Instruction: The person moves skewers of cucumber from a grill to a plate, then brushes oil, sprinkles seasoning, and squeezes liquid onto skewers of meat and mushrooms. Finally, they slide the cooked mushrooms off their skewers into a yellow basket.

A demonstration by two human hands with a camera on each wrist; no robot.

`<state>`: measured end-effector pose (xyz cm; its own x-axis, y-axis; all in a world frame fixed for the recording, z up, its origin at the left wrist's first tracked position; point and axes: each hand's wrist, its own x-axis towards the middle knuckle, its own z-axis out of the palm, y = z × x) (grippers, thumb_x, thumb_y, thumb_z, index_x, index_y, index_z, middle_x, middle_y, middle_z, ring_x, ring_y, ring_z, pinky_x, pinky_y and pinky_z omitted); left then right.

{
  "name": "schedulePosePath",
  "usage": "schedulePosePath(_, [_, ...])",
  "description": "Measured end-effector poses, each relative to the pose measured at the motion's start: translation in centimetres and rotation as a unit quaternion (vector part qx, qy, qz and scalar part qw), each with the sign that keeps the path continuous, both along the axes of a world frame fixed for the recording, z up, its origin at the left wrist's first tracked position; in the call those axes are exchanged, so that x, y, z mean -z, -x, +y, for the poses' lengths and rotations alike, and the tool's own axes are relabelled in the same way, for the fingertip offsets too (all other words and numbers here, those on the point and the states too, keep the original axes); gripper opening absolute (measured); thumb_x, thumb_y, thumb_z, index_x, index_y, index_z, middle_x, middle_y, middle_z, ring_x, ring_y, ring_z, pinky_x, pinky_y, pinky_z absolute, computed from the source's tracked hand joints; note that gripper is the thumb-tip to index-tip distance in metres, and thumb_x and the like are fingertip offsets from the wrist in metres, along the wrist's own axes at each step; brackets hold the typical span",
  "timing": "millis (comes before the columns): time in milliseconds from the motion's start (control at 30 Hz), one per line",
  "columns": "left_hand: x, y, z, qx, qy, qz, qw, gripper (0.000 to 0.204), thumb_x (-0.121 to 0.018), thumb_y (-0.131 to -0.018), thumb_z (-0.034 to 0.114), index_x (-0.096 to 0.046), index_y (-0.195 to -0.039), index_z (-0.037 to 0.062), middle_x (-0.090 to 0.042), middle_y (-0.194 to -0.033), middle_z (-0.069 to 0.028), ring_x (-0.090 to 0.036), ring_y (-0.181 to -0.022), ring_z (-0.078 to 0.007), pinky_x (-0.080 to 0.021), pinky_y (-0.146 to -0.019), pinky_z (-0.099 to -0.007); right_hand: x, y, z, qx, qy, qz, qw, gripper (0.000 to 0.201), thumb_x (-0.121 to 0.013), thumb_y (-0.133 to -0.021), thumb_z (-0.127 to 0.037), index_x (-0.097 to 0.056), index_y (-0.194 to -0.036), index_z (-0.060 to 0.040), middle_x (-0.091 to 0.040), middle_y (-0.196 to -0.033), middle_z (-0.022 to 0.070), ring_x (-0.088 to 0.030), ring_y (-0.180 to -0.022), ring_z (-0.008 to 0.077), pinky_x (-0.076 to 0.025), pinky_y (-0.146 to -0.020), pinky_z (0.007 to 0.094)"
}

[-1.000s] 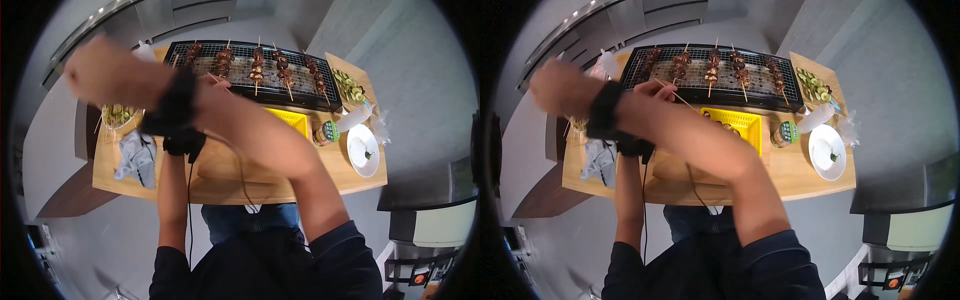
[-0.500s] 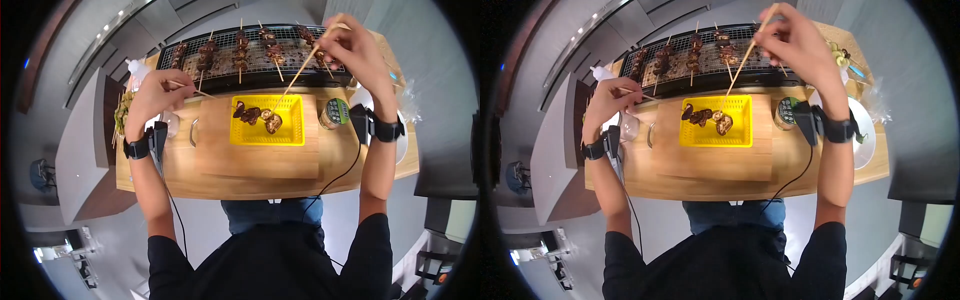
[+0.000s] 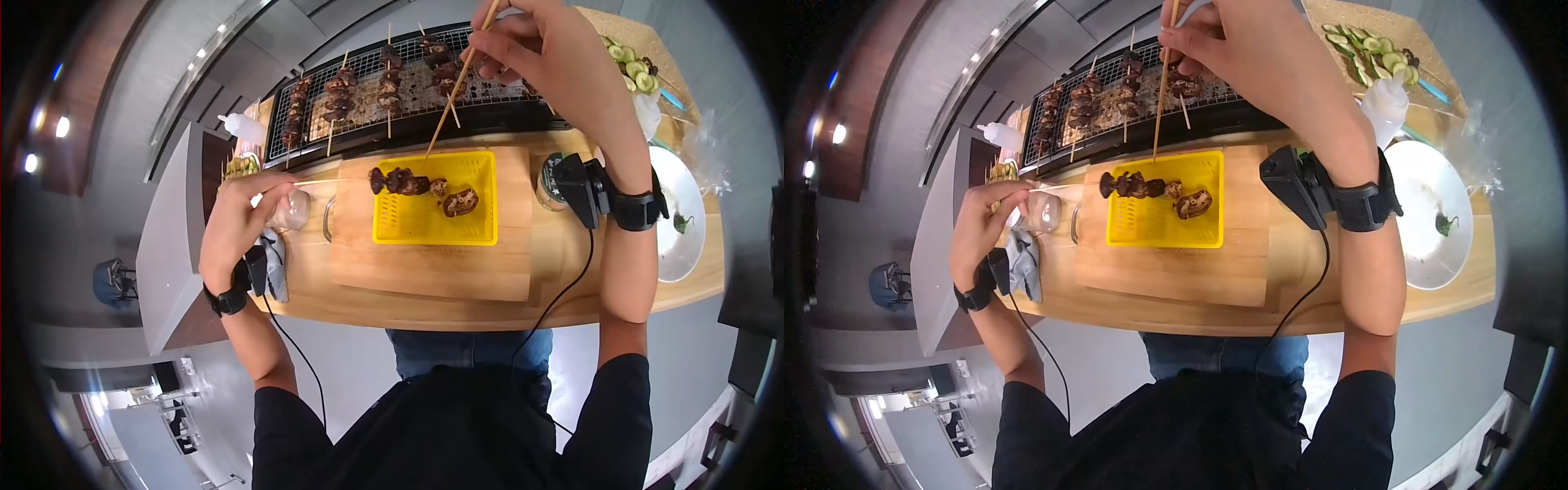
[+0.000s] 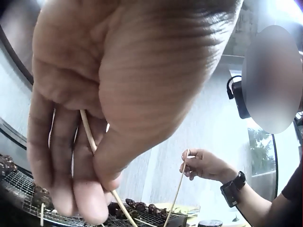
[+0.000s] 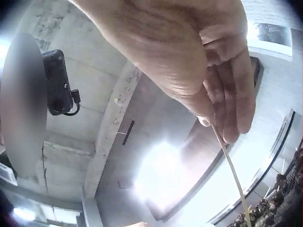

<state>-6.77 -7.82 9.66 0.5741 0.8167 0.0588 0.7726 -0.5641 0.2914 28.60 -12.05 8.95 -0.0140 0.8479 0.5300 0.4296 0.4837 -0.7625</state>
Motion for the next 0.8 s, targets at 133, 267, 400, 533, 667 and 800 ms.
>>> schedulePosePath(133, [0.0, 1.6, -1.1, -0.030, -0.019, -0.011, 0.999, 0.014, -0.062, -0.089, 0.004, -0.068, -0.097, -0.0049, -0.064, -0.069, -0.0126, -0.059, -0.061, -0.0223, -0.046, -0.061, -0.0298, 0.9, -0.5, 0.5, 0.065, -0.047, -0.065, 0.995, 0.014, -0.067, -0.087, -0.006, -0.056, -0.094, 0.0001, -0.069, -0.076, 0.0145, -0.067, -0.072, 0.0273, -0.049, -0.066, 0.0330])
schedulePosePath(267, [0.2, 2.4, -2.0, -0.066, -0.002, -0.053, 0.996, 0.014, -0.062, -0.090, 0.005, -0.069, -0.097, -0.0040, -0.062, -0.066, -0.0109, -0.057, -0.059, -0.0177, -0.044, -0.059, -0.0289, 1.1, 0.0, 0.2, 0.084, -0.046, -0.071, 0.993, 0.013, -0.066, -0.087, -0.007, -0.057, -0.093, 0.0004, -0.069, -0.076, 0.0151, -0.069, -0.072, 0.0253, -0.049, -0.064, 0.0314])
schedulePosePath(400, [-0.9, 1.1, -2.8, -0.063, -0.009, -0.015, 0.998, 0.015, -0.061, -0.091, 0.006, -0.069, -0.098, -0.0048, -0.061, -0.067, -0.0100, -0.056, -0.060, -0.0155, -0.044, -0.059, -0.0289, 0.1, 0.1, -0.1, -0.020, 0.063, -0.027, 0.997, 0.011, -0.064, -0.089, -0.006, -0.057, -0.095, 0.0007, -0.069, -0.074, 0.0147, -0.069, -0.069, 0.0217, -0.049, -0.061, 0.0299])
schedulePosePath(533, [-1.6, -0.2, -3.8, -0.076, -0.018, 0.004, 0.997, 0.015, -0.061, -0.091, 0.006, -0.068, -0.098, -0.0051, -0.060, -0.068, -0.0096, -0.054, -0.060, -0.0139, -0.043, -0.058, -0.0293, -0.4, 1.1, 0.2, -0.014, 0.077, -0.029, 0.997, 0.010, -0.061, -0.091, -0.006, -0.057, -0.095, 0.0020, -0.069, -0.074, 0.0141, -0.068, -0.065, 0.0195, -0.049, -0.059, 0.0286])
schedulePosePath(667, [-2.1, -1.4, -4.8, -0.075, -0.031, 0.003, 0.997, 0.014, -0.062, -0.090, 0.005, -0.068, -0.098, -0.0054, -0.058, -0.067, -0.0102, -0.053, -0.058, -0.0144, -0.043, -0.056, -0.0290, -0.3, 1.6, -1.0, 0.032, 0.038, -0.065, 0.997, 0.011, -0.061, -0.091, -0.006, -0.056, -0.093, 0.0037, -0.068, -0.073, 0.0154, -0.068, -0.065, 0.0199, -0.049, -0.060, 0.0289])
schedulePosePath(800, [-2.7, -2.6, -5.5, -0.089, -0.029, 0.042, 0.995, 0.014, -0.059, -0.087, -0.002, -0.067, -0.098, -0.0055, -0.059, -0.070, -0.0138, -0.056, -0.058, -0.0208, -0.045, -0.056, -0.0315, 1.0, 0.4, 1.0, -0.040, 0.061, -0.033, 0.997, 0.012, -0.062, -0.090, -0.007, -0.057, -0.092, 0.0039, -0.068, -0.074, 0.0164, -0.068, -0.066, 0.0211, -0.049, -0.060, 0.0292])
